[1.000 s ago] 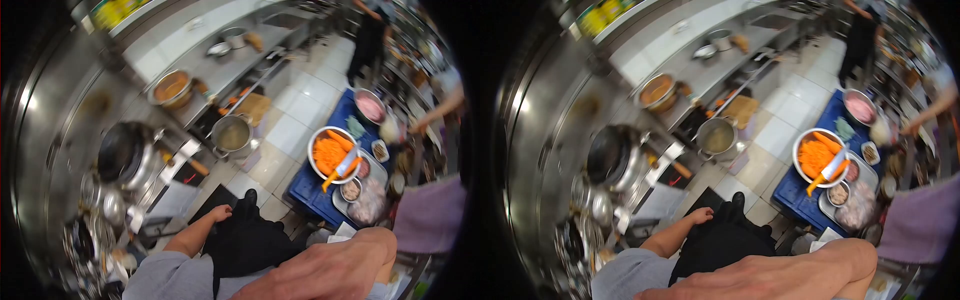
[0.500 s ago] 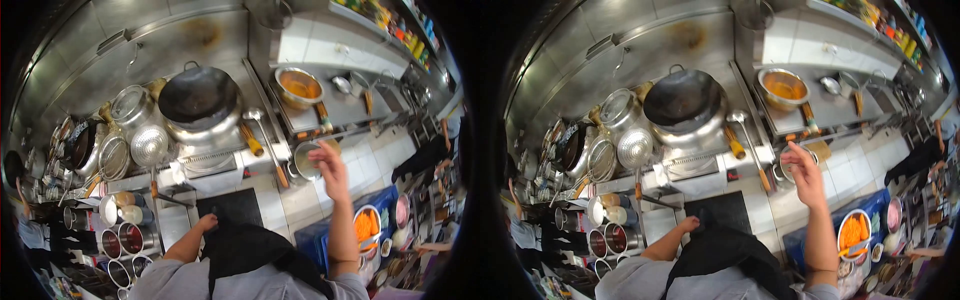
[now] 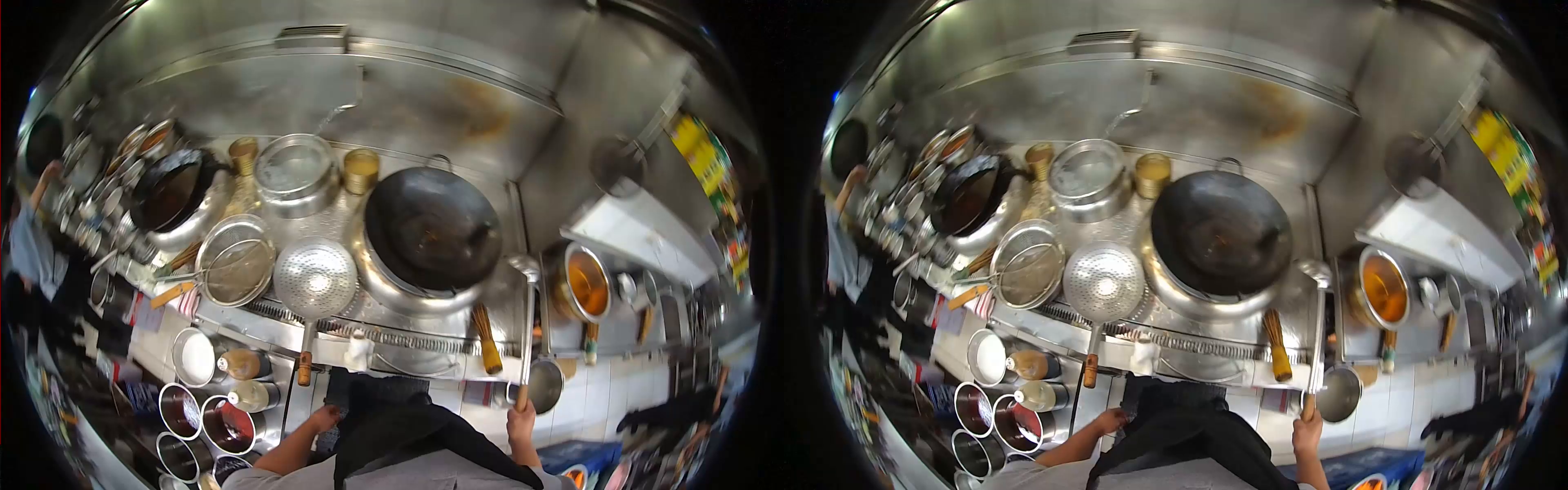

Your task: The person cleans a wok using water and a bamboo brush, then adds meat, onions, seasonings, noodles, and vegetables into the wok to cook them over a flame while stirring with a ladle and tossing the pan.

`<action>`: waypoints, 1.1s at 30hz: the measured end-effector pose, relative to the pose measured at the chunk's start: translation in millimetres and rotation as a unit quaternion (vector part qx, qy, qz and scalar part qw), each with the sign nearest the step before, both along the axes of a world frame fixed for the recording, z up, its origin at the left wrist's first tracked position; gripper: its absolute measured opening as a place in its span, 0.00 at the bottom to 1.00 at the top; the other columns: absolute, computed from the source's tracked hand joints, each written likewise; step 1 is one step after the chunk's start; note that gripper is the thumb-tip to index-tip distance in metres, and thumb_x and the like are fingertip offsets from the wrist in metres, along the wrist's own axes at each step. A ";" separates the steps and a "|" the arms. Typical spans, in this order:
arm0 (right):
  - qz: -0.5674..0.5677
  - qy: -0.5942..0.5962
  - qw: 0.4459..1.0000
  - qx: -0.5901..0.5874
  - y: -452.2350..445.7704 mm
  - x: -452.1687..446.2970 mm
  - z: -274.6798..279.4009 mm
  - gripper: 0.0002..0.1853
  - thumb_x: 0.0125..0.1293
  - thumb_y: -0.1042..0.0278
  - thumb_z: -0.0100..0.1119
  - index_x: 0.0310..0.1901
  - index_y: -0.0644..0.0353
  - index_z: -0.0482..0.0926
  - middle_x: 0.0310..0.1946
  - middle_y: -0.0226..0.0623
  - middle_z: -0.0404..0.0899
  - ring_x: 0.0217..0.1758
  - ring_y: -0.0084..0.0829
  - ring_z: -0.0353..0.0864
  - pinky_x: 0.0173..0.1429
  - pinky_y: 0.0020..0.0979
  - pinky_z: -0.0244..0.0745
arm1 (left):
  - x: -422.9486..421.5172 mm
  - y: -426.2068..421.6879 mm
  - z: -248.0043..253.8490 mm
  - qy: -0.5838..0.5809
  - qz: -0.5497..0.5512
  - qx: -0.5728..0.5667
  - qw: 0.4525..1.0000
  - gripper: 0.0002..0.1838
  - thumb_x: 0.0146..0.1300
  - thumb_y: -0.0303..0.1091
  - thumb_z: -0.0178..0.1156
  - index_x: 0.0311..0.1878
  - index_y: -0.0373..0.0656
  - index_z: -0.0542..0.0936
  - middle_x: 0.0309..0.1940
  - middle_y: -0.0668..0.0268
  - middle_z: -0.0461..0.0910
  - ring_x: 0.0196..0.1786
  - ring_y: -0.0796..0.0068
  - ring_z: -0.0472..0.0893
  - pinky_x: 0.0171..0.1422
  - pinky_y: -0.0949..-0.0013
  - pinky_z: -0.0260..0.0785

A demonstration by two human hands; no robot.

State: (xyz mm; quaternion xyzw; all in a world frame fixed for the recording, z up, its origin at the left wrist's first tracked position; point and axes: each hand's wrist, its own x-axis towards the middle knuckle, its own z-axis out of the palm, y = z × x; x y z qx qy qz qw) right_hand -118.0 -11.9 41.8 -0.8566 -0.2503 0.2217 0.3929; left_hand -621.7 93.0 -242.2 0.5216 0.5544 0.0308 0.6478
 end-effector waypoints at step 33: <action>0.297 0.794 0.508 0.152 521.4 -204.3 144.4 0.04 0.68 0.76 0.51 0.43 0.60 0.69 0.35 0.38 0.69 0.25 0.20 0.72 0.26 0.23 0.72 | -60.3 -117.7 -23.8 -0.124 0.141 -0.290 0.939 0.06 0.62 0.35 0.61 0.35 0.44 0.82 0.27 0.65 0.83 0.27 0.74 0.80 0.29 0.67 0.71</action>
